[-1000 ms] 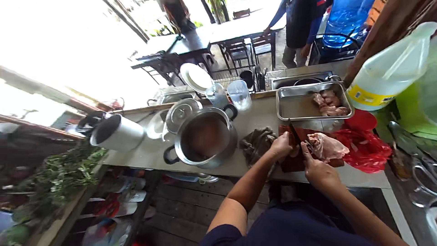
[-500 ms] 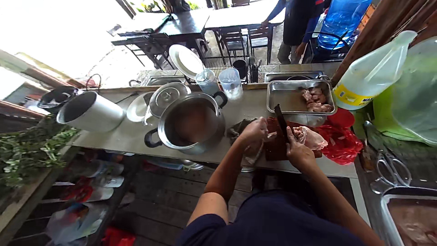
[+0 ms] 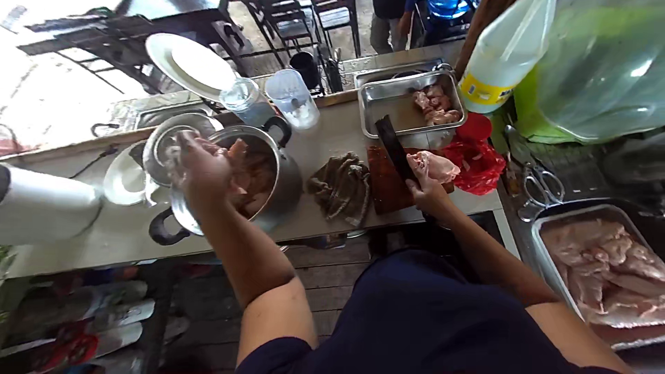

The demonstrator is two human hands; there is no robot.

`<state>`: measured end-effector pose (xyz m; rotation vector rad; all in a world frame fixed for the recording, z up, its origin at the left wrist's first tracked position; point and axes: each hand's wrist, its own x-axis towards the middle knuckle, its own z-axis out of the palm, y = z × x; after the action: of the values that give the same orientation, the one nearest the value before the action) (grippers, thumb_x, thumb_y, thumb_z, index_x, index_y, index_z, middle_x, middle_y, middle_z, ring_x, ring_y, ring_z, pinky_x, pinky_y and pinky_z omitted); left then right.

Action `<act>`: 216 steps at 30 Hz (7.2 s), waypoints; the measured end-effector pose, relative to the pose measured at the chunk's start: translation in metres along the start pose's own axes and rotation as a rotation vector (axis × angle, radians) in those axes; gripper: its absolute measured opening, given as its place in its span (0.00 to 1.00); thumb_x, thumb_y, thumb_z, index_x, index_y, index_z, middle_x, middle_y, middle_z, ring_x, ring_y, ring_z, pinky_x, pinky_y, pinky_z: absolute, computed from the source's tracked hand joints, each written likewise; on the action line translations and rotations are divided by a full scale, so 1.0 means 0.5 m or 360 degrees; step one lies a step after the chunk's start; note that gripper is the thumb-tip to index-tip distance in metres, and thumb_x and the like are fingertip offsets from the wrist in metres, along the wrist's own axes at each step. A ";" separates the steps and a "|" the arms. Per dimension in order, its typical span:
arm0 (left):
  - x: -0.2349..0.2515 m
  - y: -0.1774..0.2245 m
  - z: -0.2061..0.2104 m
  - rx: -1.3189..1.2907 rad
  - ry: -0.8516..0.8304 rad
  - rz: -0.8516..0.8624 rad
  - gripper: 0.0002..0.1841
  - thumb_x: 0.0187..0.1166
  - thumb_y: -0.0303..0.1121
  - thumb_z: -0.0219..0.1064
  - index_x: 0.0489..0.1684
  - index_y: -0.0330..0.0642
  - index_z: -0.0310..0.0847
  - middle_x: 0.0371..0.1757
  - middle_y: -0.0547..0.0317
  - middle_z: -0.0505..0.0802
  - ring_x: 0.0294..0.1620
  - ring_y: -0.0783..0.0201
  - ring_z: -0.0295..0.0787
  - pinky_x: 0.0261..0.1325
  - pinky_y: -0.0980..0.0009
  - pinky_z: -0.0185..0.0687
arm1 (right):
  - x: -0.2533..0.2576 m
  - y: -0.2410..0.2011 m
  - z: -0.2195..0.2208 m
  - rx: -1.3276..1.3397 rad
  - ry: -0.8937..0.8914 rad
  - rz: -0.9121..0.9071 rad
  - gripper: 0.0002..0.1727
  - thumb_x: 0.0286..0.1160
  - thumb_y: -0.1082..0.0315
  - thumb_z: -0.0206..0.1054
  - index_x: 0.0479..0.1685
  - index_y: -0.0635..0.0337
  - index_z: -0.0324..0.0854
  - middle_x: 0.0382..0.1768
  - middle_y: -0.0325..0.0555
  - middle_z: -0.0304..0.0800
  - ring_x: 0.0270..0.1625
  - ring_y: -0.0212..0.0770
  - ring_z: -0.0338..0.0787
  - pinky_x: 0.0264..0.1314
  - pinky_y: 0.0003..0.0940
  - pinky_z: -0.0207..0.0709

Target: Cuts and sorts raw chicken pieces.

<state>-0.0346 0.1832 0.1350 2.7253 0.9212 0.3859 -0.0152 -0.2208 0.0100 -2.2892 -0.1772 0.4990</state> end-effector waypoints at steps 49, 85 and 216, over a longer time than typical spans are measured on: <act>-0.344 0.494 0.379 -0.0176 -0.1080 0.1591 0.25 0.77 0.23 0.69 0.75 0.48 0.80 0.79 0.34 0.77 0.81 0.36 0.73 0.78 0.42 0.75 | -0.284 0.287 -0.042 0.0396 0.1096 0.0329 0.37 0.90 0.64 0.53 0.97 0.55 0.43 0.47 0.70 0.89 0.23 0.50 0.83 0.29 0.54 0.79; -0.211 0.532 0.312 -0.0930 -0.1889 0.0622 0.20 0.93 0.31 0.53 0.81 0.39 0.69 0.59 0.50 0.89 0.51 0.65 0.87 0.59 0.64 0.85 | -0.245 0.288 0.000 0.0339 0.0660 0.0335 0.36 0.93 0.59 0.51 0.98 0.44 0.43 0.43 0.73 0.91 0.41 0.71 0.91 0.51 0.70 0.80; -0.160 0.420 0.358 -0.1457 -0.1869 0.0789 0.20 0.83 0.24 0.63 0.73 0.38 0.71 0.50 0.58 0.90 0.43 0.70 0.87 0.48 0.70 0.86 | -0.221 0.233 0.003 0.0273 0.0627 0.0249 0.36 0.93 0.59 0.51 0.98 0.39 0.42 0.25 0.56 0.87 0.23 0.52 0.84 0.34 0.56 0.80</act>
<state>0.0785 -0.0536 0.0178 1.7357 -0.2375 -0.5621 -0.1199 -0.3310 -0.0418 -2.1909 0.2320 0.1265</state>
